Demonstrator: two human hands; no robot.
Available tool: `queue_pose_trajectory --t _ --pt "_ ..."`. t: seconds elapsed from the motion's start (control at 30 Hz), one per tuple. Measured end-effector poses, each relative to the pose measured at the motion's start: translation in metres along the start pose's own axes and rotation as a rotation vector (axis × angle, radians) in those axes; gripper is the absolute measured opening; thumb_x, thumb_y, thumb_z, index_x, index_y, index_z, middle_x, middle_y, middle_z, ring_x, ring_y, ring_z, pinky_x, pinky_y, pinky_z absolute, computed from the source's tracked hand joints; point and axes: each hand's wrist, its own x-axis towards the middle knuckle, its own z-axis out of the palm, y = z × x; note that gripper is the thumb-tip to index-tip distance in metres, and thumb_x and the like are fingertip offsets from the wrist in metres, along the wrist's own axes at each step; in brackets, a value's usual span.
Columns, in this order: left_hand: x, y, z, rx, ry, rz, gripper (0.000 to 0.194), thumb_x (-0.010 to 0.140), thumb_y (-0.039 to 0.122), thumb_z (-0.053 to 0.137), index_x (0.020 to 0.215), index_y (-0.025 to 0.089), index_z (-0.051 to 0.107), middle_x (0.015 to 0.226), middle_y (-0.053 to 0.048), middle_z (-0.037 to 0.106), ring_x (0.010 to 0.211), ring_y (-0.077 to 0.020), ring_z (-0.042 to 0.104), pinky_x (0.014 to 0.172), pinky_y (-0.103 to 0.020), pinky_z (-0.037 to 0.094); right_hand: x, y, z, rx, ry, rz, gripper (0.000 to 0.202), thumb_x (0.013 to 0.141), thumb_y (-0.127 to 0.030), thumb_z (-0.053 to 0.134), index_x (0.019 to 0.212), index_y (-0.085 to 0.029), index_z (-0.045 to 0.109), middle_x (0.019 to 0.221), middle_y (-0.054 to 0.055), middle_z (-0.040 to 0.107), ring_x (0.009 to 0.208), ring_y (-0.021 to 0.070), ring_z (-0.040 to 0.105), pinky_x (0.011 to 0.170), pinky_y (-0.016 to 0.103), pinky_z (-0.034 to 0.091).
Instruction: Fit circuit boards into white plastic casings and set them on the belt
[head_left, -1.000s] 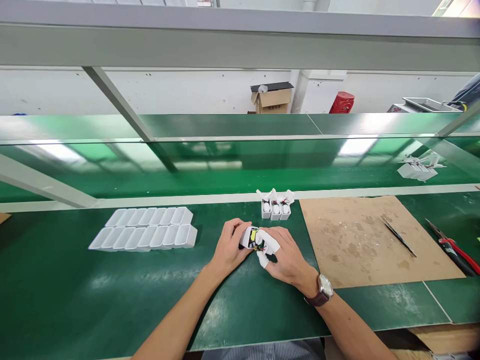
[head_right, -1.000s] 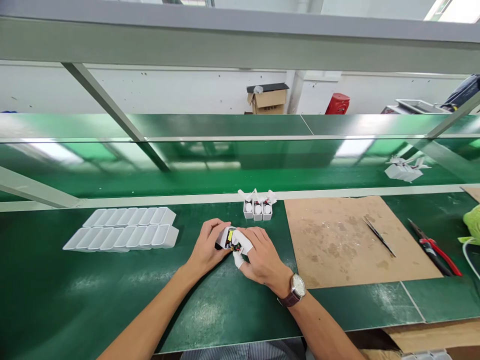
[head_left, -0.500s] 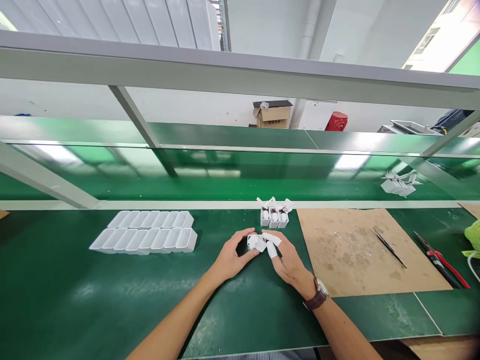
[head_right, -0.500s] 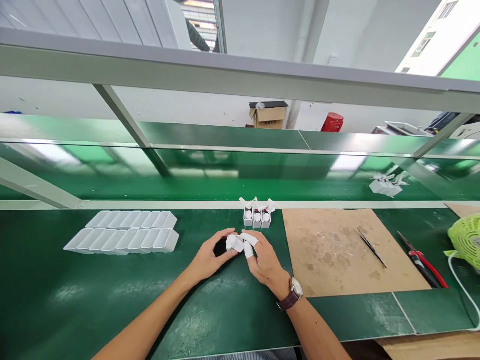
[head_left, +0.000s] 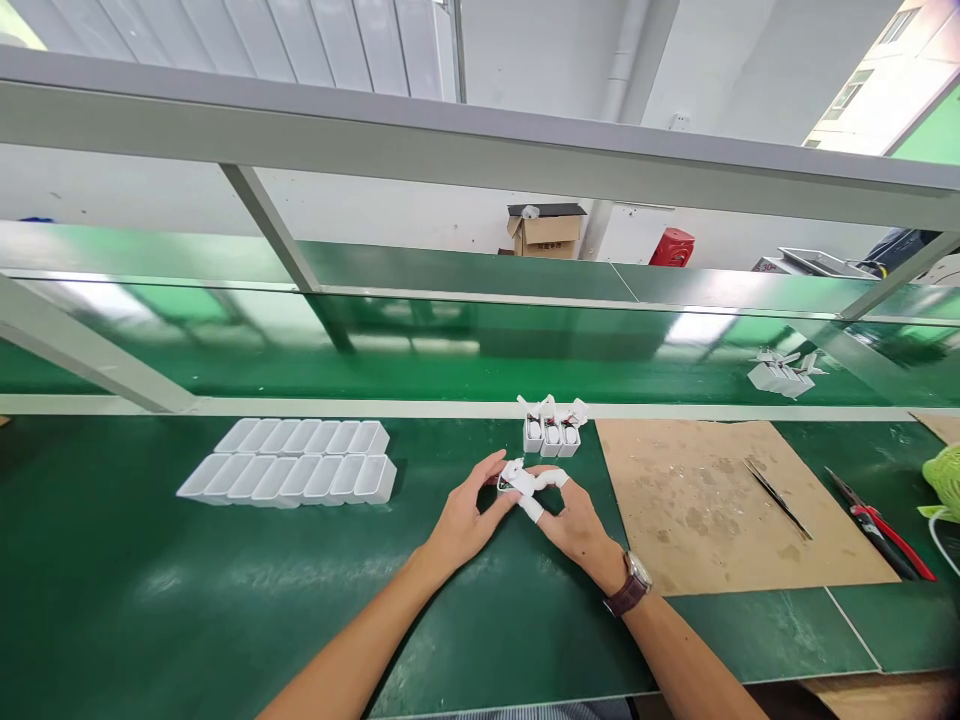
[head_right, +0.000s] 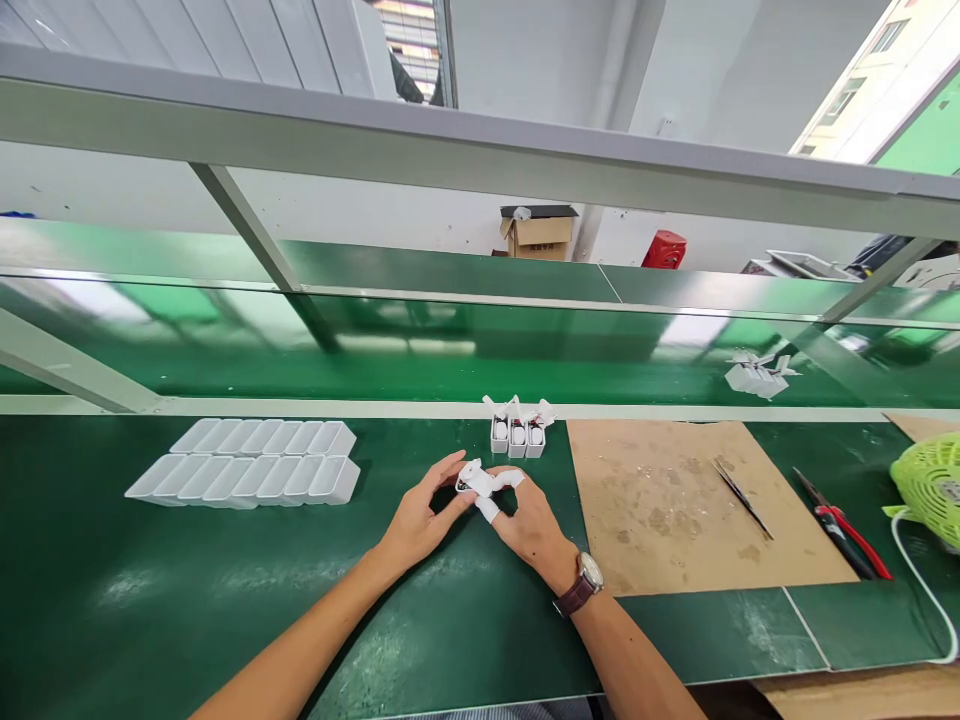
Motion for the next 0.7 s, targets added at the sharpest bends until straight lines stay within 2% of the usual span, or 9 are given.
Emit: queue_pose_trajectory --t 0.1,0.17,0.23,0.3,0.37,0.43,0.53,0.6,0.7 --pt "0.0 0.002 0.002 -0.053 0.063 -0.047 0.048 0.102 0.052 0.056 0.14 0.023 0.054 0.126 -0.008 0.073 0.11 -0.0228 0.072 0.101 -0.041 0.059 -0.001 0.001 0.001 0.009 0.041 0.025 0.022 0.095 -0.034 0.07 0.099 -0.022 0.051 0.112 0.011 0.072 0.1 0.0259 0.071 0.086 0.04 0.062" --pt "0.0 0.004 0.002 -0.053 0.076 -0.068 0.047 0.103 0.053 0.054 0.138 0.023 0.055 0.125 -0.008 0.074 0.111 -0.0236 0.072 0.099 -0.04 0.06 0.0 0.001 0.001 -0.024 0.014 -0.009 0.019 0.096 -0.032 0.069 0.1 -0.022 0.053 0.113 0.01 0.071 0.099 0.0254 0.072 0.084 0.039 0.063" --pt "-0.001 0.005 0.001 -0.041 0.071 -0.074 0.046 0.104 0.053 0.051 0.139 0.023 0.054 0.126 -0.008 0.073 0.114 -0.0239 0.071 0.1 -0.041 0.059 0.001 0.001 0.0 -0.078 -0.041 -0.116 0.014 0.099 -0.025 0.064 0.111 -0.022 0.059 0.119 0.011 0.069 0.105 0.0253 0.071 0.089 0.04 0.063" --pt "-0.002 0.006 0.0 -0.017 0.064 -0.071 0.046 0.106 0.052 0.048 0.14 0.023 0.053 0.128 -0.008 0.073 0.117 -0.0237 0.071 0.102 -0.041 0.058 0.002 0.0 0.0 -0.146 -0.087 -0.231 0.028 0.101 -0.018 0.06 0.129 -0.022 0.059 0.125 0.013 0.066 0.113 0.0257 0.068 0.096 0.042 0.062" --pt "-0.005 0.006 0.0 0.019 0.037 -0.056 0.048 0.106 0.051 0.047 0.145 0.023 0.05 0.132 -0.009 0.071 0.122 -0.0238 0.068 0.107 -0.042 0.056 0.002 0.0 0.0 -0.212 -0.116 -0.285 0.037 0.102 -0.014 0.056 0.138 -0.023 0.057 0.128 0.014 0.064 0.116 0.0267 0.066 0.097 0.043 0.062" --pt "-0.007 0.005 0.001 0.053 -0.011 -0.019 0.055 0.106 0.05 0.051 0.152 0.023 0.041 0.141 -0.01 0.065 0.131 -0.0246 0.062 0.113 -0.045 0.052 0.002 0.0 -0.001 -0.255 -0.13 -0.288 0.041 0.102 -0.013 0.054 0.142 -0.022 0.055 0.129 0.015 0.064 0.116 0.0275 0.067 0.095 0.042 0.064" --pt "-0.009 0.004 0.003 0.078 -0.063 0.089 0.076 0.102 0.048 0.061 0.162 0.026 0.022 0.157 -0.014 0.049 0.144 -0.0278 0.049 0.12 -0.05 0.045 0.001 -0.002 -0.003 -0.278 -0.137 -0.299 0.046 0.101 -0.011 0.051 0.146 -0.022 0.052 0.129 0.016 0.063 0.111 0.0275 0.068 0.09 0.042 0.066" --pt "-0.01 0.004 0.004 0.082 -0.058 0.158 0.088 0.099 0.048 0.067 0.165 0.029 0.011 0.163 -0.015 0.04 0.149 -0.0302 0.042 0.121 -0.053 0.042 0.002 -0.004 -0.005 -0.274 -0.117 -0.32 0.049 0.1 -0.01 0.052 0.148 -0.023 0.05 0.128 0.015 0.064 0.107 0.0266 0.068 0.087 0.04 0.066" --pt "-0.011 0.005 0.005 0.065 -0.047 0.225 0.1 0.096 0.051 0.071 0.165 0.032 0.002 0.166 -0.016 0.034 0.152 -0.0328 0.036 0.123 -0.056 0.038 0.003 -0.006 -0.006 -0.261 -0.073 -0.312 0.049 0.099 -0.008 0.052 0.145 -0.023 0.051 0.13 0.015 0.063 0.108 0.027 0.067 0.087 0.04 0.064"
